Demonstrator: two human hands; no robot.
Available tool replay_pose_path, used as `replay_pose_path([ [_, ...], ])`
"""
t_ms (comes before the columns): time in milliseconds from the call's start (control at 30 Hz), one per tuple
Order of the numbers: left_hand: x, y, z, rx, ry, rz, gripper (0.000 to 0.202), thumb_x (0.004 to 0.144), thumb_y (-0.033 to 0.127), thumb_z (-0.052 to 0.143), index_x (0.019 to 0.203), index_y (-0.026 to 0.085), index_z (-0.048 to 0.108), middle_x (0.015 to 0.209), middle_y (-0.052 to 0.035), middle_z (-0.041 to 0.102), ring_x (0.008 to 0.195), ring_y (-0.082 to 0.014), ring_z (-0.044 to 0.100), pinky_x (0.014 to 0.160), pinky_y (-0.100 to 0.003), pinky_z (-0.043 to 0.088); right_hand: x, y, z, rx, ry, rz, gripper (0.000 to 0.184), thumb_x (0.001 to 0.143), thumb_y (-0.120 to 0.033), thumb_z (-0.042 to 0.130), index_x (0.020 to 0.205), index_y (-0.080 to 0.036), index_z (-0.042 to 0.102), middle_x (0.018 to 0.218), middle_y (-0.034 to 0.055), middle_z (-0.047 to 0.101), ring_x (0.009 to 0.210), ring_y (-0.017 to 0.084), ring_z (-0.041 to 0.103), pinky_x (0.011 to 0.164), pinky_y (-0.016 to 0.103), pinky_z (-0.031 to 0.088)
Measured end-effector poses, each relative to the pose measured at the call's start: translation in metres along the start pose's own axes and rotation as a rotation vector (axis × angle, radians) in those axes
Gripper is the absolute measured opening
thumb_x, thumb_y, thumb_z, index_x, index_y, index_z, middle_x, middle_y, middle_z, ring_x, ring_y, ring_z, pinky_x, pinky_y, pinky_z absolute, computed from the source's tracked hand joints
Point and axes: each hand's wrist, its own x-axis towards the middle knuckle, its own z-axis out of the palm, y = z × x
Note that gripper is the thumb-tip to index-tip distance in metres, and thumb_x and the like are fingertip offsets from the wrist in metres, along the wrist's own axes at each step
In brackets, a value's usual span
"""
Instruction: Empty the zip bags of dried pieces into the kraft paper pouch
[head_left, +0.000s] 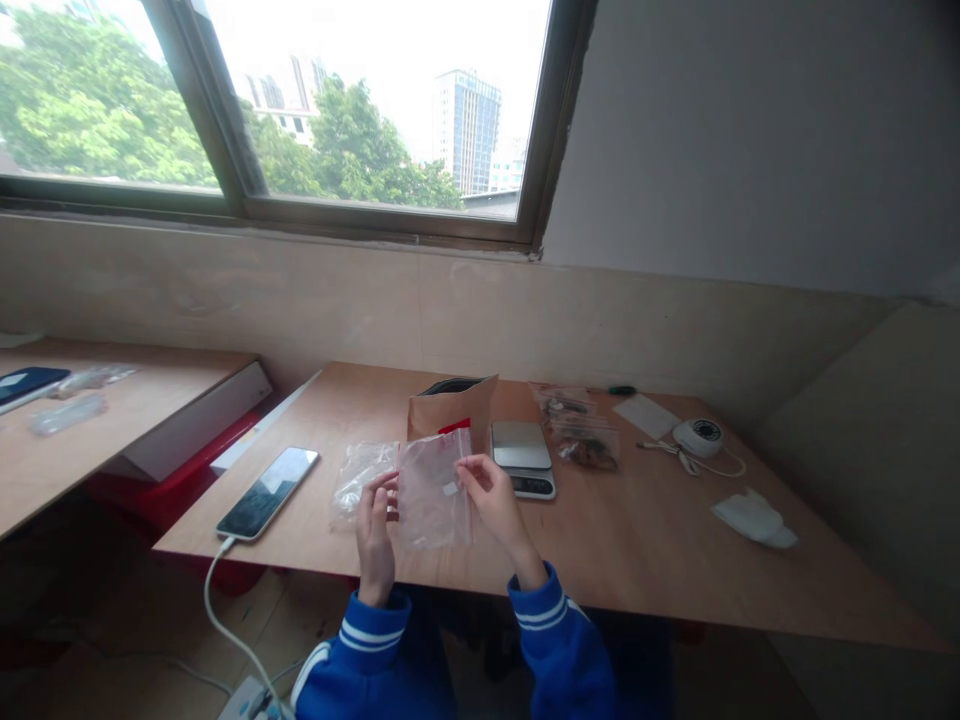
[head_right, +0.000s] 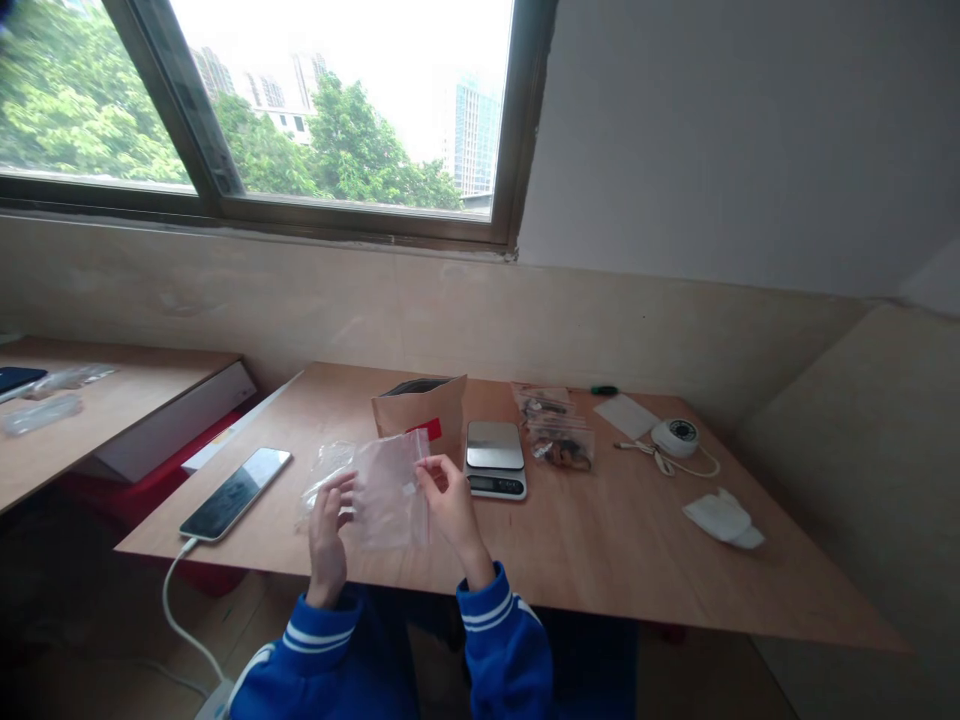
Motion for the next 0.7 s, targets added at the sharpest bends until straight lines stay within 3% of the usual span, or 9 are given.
replay_pose_path([
  [133,0.006,0.006,0.001,0.090,-0.107,-0.093,0.043,0.080,0.058,0.052,0.092,0.018,0.063,0.079,-0.0020,0.061,0.060,-0.0117,0.055,0.047,-0.021,0.044,-0.009,0.006,0.003,-0.081,-0.064,0.033,0.018,0.082,-0.036,0.060,0.086,-0.019,0.066,0.081,0.0021,0.068,0.074,0.017,0.062,0.067,0.027,0.048],
  [267,0.005,0.004,0.004,0.087,0.027,-0.138,0.040,0.079,0.057,0.055,0.087,0.019,0.054,0.066,0.0044,0.053,0.038,-0.0058,0.039,0.034,-0.018,0.032,-0.012,0.015,0.009,-0.095,-0.056,0.079,0.016,0.082,-0.033,0.061,0.084,-0.018,0.067,0.076,0.0019,0.068,0.068,0.016,0.060,0.063,0.026,0.046],
  [367,0.004,0.003,0.003,0.087,0.049,-0.184,0.042,0.078,0.058,0.054,0.096,0.020,0.050,0.070,0.0031,0.058,0.043,-0.0071,0.045,0.036,-0.018,0.034,-0.012,0.023,0.012,-0.060,-0.022,0.092,0.019,0.082,-0.035,0.060,0.084,-0.017,0.066,0.076,0.0026,0.067,0.067,0.016,0.060,0.062,0.026,0.045],
  [467,0.005,0.003,-0.002,0.127,-0.191,-0.280,0.049,0.075,0.060,0.055,0.104,0.020,0.050,0.083,-0.0022,0.063,0.061,-0.0127,0.058,0.043,-0.019,0.043,-0.013,0.031,0.016,-0.024,0.056,0.100,0.024,0.082,-0.040,0.060,0.086,-0.016,0.064,0.077,0.0039,0.066,0.068,0.017,0.060,0.064,0.027,0.047],
  [533,0.006,0.002,-0.010,0.171,-0.402,-0.352,0.054,0.072,0.060,0.058,0.108,0.020,0.050,0.085,-0.0026,0.062,0.060,-0.0140,0.059,0.043,-0.021,0.044,-0.013,0.036,0.015,-0.025,0.034,0.108,0.028,0.083,-0.043,0.058,0.089,-0.016,0.063,0.078,0.0046,0.066,0.069,0.018,0.061,0.064,0.028,0.047],
  [567,0.007,0.000,-0.015,0.192,-0.455,-0.373,0.056,0.070,0.059,0.060,0.110,0.021,0.049,0.082,-0.0015,0.061,0.056,-0.0131,0.058,0.040,-0.021,0.043,-0.012,0.039,0.013,-0.037,0.009,0.106,0.031,0.085,-0.045,0.056,0.092,-0.016,0.063,0.079,0.0051,0.067,0.070,0.018,0.062,0.065,0.028,0.048],
  [633,0.014,-0.005,-0.029,0.238,-0.408,-0.359,0.061,0.068,0.058,0.061,0.113,0.020,0.047,0.072,0.0022,0.058,0.046,-0.0104,0.051,0.036,-0.020,0.039,-0.008,0.045,0.001,-0.100,-0.003,0.066,0.034,0.088,-0.047,0.049,0.097,-0.017,0.062,0.086,0.0069,0.068,0.077,0.019,0.064,0.070,0.030,0.049],
  [700,0.024,-0.010,-0.047,0.294,-0.257,-0.315,0.062,0.067,0.059,0.060,0.112,0.020,0.046,0.069,0.0026,0.057,0.042,-0.0095,0.047,0.034,-0.019,0.036,0.001,0.053,-0.023,-0.232,0.069,-0.023,0.033,0.091,-0.044,0.045,0.100,-0.017,0.062,0.095,0.0093,0.068,0.086,0.021,0.064,0.079,0.032,0.048],
])
